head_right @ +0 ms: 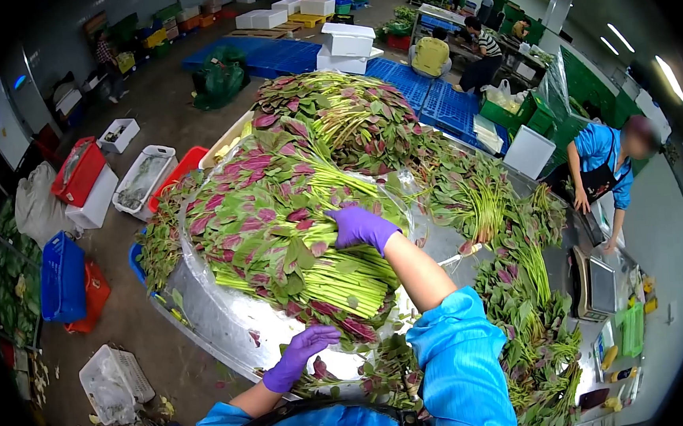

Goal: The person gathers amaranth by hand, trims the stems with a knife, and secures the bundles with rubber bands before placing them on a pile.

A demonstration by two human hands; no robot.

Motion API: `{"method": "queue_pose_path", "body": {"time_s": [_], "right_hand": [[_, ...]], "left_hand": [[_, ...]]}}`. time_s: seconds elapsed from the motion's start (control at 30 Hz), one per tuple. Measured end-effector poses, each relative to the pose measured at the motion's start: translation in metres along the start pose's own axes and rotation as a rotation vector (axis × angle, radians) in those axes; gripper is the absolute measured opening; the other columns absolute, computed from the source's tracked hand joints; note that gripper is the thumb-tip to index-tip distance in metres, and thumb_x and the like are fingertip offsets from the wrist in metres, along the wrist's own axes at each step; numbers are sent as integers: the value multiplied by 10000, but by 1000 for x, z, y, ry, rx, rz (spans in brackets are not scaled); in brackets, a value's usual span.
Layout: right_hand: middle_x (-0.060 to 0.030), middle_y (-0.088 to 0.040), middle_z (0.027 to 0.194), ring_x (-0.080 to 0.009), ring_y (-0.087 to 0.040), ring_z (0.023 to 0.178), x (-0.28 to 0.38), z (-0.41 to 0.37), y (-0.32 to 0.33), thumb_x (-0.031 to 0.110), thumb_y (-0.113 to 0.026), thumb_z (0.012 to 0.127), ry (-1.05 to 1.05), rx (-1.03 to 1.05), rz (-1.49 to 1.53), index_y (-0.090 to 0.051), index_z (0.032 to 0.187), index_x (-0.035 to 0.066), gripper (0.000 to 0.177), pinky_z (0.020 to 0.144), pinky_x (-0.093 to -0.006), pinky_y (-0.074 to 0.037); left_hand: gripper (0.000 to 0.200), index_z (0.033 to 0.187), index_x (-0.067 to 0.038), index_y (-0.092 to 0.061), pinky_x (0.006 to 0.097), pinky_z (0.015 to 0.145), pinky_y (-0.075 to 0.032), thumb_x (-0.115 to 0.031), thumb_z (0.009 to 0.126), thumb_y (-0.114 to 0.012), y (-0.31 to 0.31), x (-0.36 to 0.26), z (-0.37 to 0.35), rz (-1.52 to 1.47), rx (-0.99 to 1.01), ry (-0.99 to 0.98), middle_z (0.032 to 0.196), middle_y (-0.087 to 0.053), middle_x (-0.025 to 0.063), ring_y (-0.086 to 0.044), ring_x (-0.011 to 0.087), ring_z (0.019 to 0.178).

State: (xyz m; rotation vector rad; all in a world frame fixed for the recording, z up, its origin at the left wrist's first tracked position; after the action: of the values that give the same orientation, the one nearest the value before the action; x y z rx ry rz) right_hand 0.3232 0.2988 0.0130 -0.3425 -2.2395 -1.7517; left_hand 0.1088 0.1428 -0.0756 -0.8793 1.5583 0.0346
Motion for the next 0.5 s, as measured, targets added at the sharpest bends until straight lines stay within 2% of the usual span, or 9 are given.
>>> {"method": "queue_pose_path", "body": {"time_s": [0.07, 0.1, 0.2, 0.33, 0.47, 0.5], "right_hand": [[-237, -589, 958, -367, -570, 911, 2, -4, -25, 211, -693, 555, 162, 79, 65, -340, 1312, 43, 851, 799, -399, -464], [-236, -578, 996, -353, -557, 955, 3, -5, -25, 248, -720, 529, 123, 40, 7, -345, 1301, 20, 888, 839, -386, -449], [-231, -585, 975, -351, -570, 924, 9, -12, -20, 231, -707, 534, 62, -27, -37, -364, 1289, 28, 854, 807, -391, -465], [-218, -592, 962, -351, -586, 872, 26, -18, -16, 196, -670, 560, -19, 24, -164, -370, 1279, 29, 797, 745, -402, -484], [-218, -589, 977, -345, -584, 890, 11, -18, -22, 150, -649, 564, 64, -87, 3, -362, 1288, 34, 788, 761, -395, -479], [-224, -582, 992, -340, -581, 903, 10, -22, -20, 129, -641, 565, 15, -51, 26, -362, 1295, 44, 786, 773, -390, -476]], "left_hand": [[346, 1190, 6, -473, 325, 930, -392, -92, 861, -525, -2, 0, -2, -10, 16, -23, 1127, -560, 120, -541, 208, 1035], [345, 1189, 6, -473, 326, 931, -392, -90, 861, -525, -4, -2, 0, -26, 33, -46, 1128, -559, 121, -539, 208, 1038], [342, 1187, 10, -472, 326, 931, -393, -87, 863, -521, -7, -2, 2, -42, 39, -63, 1131, -557, 122, -536, 207, 1042], [358, 1195, 17, -463, 329, 940, -388, -85, 858, -525, -13, -16, 5, -4, 42, -78, 1133, -554, 125, -534, 208, 1044], [335, 1191, 5, -466, 293, 921, -405, -85, 874, -524, -10, -26, 8, -32, 39, -101, 1133, -549, 119, -529, 180, 1049], [335, 1190, 2, -468, 293, 920, -405, -79, 871, -528, -11, -31, 9, -41, 32, -114, 1135, -548, 119, -528, 179, 1051]]}}
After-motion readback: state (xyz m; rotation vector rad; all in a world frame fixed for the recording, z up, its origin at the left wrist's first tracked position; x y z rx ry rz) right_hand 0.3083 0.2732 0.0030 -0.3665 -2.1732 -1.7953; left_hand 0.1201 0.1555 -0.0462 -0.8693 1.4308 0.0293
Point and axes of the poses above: each hand's wrist, its own z-axis towards the middle knuckle, its own y-axis out of the back of the hand, x = y × z, the point moved 7 cm from there along z, towards the middle knuckle
